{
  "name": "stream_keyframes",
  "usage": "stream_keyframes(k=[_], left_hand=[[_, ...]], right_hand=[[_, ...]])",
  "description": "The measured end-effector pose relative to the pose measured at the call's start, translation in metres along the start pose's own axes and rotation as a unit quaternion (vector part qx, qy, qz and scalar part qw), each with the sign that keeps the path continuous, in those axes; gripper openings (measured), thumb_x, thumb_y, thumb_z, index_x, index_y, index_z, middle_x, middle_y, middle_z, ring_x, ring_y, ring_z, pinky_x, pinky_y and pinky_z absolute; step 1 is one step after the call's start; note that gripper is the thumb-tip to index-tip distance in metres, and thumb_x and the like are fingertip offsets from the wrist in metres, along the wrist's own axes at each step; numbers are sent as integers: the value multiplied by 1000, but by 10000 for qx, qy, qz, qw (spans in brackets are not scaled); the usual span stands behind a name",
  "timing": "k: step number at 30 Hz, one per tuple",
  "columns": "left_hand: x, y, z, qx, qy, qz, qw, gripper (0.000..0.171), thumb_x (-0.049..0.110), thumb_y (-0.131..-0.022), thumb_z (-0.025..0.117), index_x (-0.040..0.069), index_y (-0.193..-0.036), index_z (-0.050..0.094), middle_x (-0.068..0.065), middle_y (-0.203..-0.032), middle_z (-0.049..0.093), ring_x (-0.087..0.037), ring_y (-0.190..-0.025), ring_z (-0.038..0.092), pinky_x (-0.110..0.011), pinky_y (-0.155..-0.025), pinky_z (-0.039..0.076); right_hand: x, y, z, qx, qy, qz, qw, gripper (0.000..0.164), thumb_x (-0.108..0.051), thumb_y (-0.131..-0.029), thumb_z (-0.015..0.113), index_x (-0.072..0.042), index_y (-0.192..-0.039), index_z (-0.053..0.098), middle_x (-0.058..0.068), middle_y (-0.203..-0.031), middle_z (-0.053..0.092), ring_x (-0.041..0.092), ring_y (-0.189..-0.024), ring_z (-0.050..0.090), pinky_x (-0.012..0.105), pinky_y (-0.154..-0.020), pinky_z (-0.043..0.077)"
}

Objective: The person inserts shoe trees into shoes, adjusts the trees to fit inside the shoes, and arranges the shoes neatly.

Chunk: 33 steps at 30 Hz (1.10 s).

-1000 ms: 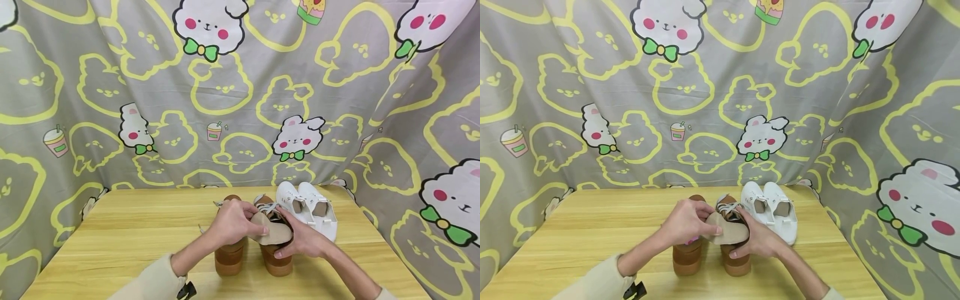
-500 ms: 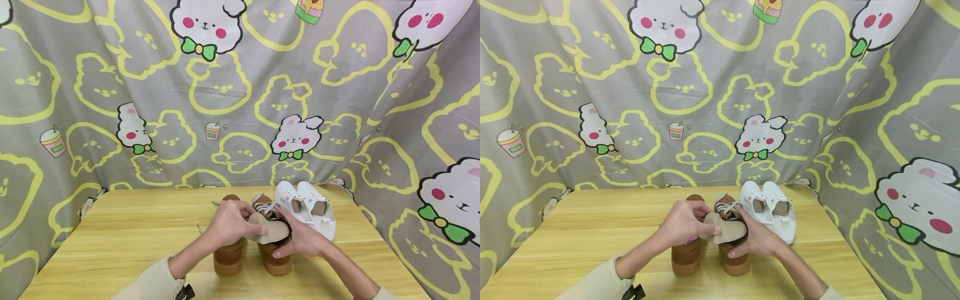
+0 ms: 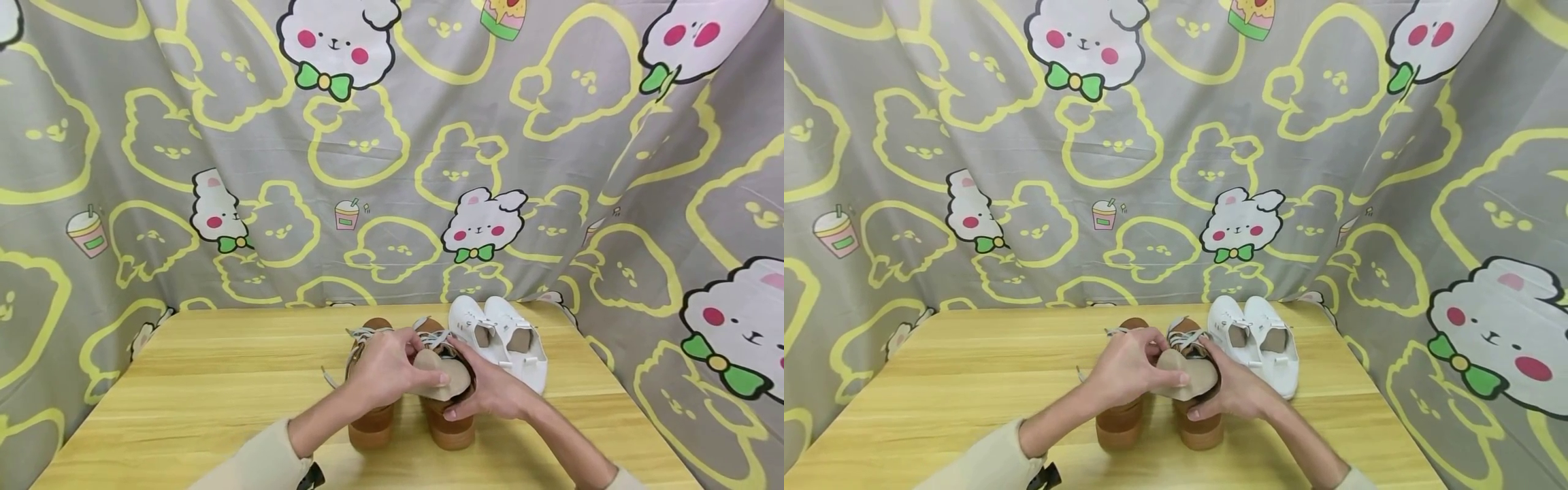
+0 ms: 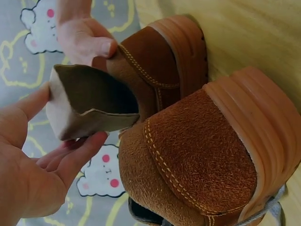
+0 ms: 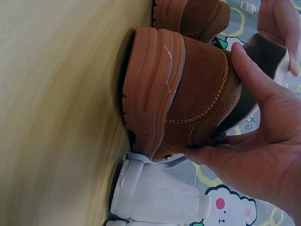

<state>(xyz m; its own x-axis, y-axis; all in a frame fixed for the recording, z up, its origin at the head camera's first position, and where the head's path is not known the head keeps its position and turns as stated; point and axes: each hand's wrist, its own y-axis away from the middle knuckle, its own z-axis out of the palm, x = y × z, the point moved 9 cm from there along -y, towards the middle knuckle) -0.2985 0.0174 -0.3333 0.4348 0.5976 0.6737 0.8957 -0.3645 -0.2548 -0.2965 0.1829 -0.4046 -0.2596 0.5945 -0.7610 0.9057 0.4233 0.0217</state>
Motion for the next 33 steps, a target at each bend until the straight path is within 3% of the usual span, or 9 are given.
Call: stream_keyframes(k=[6,10,14,17,22,25,29,33], left_hand=[[10,-7,11,118,-251,479,9985,47,55,-74,86,17,-98,73,11,-69,60,-4,-61,51,-21,-51,42],[11,-9,20,22,54,601,9982,44,53,-73,87,19,-99,75,13,-68,63,-1,-60,53,-20,-50,43],[7,-12,23,-238,456,500,9974,43,51,-73,88,21,-102,76,14,-76,70,-1,-68,60,-21,-58,49],[2,-14,24,-642,713,323,9949,40,46,-76,88,22,-105,77,13,-85,75,0,-78,66,-21,-67,54],[-2,-17,25,-1475,994,64,9840,39,30,-78,89,17,-112,76,7,-104,78,-5,-97,71,-26,-83,57],[-5,-18,26,-1791,1081,-76,9779,42,27,-78,89,14,-116,75,4,-109,77,-9,-102,71,-29,-88,57],[-9,-20,27,-1822,1233,-213,9753,44,28,-78,89,15,-118,75,4,-111,77,-11,-105,71,-30,-90,58],[-7,-22,29,-1647,1122,-61,9799,42,31,-77,90,16,-114,77,6,-107,78,-7,-103,71,-27,-88,57]], right_hand=[[2,1,1,-44,-69,25,10000,126,-39,-68,94,-9,-163,16,17,-164,28,35,-142,42,57,-114,34],[3,1,2,-70,-84,30,9999,126,-40,-70,93,-10,-163,15,17,-165,28,35,-143,40,57,-114,33],[3,1,1,-73,-158,14,9998,126,-38,-70,93,-10,-163,14,17,-164,29,34,-142,42,57,-113,35],[2,1,1,-72,-140,-7,9999,126,-39,-69,94,-10,-163,15,16,-164,29,33,-140,43,55,-112,37],[0,0,0,-57,2,-126,9999,124,-39,-69,94,-8,-162,17,17,-163,30,34,-140,43,53,-109,39],[0,0,0,-46,29,-164,9999,124,-39,-69,94,-7,-162,18,18,-163,30,35,-140,43,53,-109,39],[1,0,0,-24,27,-107,9999,126,-40,-67,94,-9,-162,18,17,-163,31,33,-139,43,52,-110,39],[2,1,-1,25,78,-60,9999,126,-42,-67,95,-10,-162,19,16,-164,31,33,-140,43,53,-110,38]])
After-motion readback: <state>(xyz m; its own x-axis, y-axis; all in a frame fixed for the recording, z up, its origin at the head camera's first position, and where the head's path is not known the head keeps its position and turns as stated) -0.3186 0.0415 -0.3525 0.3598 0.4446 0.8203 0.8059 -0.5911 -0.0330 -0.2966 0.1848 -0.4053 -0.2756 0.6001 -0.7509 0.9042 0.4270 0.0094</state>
